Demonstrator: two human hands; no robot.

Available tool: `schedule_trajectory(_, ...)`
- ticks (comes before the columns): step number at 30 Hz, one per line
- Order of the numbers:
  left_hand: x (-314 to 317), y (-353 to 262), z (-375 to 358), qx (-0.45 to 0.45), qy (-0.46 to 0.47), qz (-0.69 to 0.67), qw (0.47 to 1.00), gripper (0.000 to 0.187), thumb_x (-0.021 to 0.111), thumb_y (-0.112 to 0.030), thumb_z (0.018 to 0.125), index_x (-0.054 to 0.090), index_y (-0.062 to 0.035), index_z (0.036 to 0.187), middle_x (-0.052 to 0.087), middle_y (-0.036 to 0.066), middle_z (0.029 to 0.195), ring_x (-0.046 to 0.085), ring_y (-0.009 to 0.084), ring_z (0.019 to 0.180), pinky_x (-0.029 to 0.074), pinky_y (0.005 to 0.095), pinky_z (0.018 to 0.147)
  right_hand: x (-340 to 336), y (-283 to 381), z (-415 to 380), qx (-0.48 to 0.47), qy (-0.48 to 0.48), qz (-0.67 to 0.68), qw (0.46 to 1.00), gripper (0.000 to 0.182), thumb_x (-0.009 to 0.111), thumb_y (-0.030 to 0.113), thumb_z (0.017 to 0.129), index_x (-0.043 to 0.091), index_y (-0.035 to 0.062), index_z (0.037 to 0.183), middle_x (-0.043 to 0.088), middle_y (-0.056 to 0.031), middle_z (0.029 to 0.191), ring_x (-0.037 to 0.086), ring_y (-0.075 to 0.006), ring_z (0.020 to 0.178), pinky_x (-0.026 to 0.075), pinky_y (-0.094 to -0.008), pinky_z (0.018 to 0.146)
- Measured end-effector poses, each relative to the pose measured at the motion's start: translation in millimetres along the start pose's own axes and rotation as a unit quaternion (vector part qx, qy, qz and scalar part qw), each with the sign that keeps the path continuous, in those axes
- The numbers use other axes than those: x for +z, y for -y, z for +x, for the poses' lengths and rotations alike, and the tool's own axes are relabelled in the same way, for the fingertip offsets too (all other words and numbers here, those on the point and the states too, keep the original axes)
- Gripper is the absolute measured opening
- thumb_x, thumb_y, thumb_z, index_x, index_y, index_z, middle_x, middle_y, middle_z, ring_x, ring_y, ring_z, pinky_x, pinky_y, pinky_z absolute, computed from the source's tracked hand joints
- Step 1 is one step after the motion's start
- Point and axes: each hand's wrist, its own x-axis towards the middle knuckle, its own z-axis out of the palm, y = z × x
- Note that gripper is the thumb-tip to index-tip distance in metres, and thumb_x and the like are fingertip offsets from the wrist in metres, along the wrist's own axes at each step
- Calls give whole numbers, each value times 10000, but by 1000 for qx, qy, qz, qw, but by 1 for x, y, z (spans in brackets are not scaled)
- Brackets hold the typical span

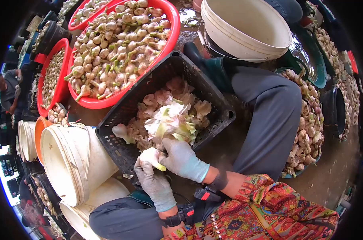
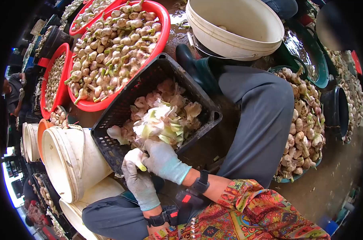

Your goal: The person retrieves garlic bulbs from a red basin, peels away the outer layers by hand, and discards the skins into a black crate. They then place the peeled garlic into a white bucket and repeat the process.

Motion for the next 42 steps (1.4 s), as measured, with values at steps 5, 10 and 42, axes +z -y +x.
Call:
schedule_trajectory(5, -7, 4, 7, -36, 26, -98, 994, 389, 490, -299, 967, 490, 26, 1182, 541, 134, 1162, 536, 237, 1074, 434, 377, 956, -14, -5, 8, 98, 24, 204, 974, 226, 620, 161, 793, 573, -32, 901, 598, -148, 722, 582, -188, 664, 472, -334, 627)
schedule_trajectory(10, 8, -3, 1, 22, 5, -48, 999, 372, 498, -283, 969, 458, 6, 1201, 528, 126, 1163, 529, 222, 1073, 436, 365, 953, -14, 4, -8, -20, 40, 49, 998, 229, 651, 179, 803, 608, -18, 911, 610, -174, 760, 612, -275, 711, 481, -350, 658)
schedule_trajectory(42, 5, -32, -20, -88, 52, 181, 978, 381, 591, -152, 906, 501, 5, 1241, 641, 118, 1014, 611, 132, 678, 502, 232, 554, -30, -12, 17, -34, 23, 135, 990, 204, 649, 190, 843, 616, 6, 925, 599, -37, 767, 590, -161, 705, 479, -326, 639)
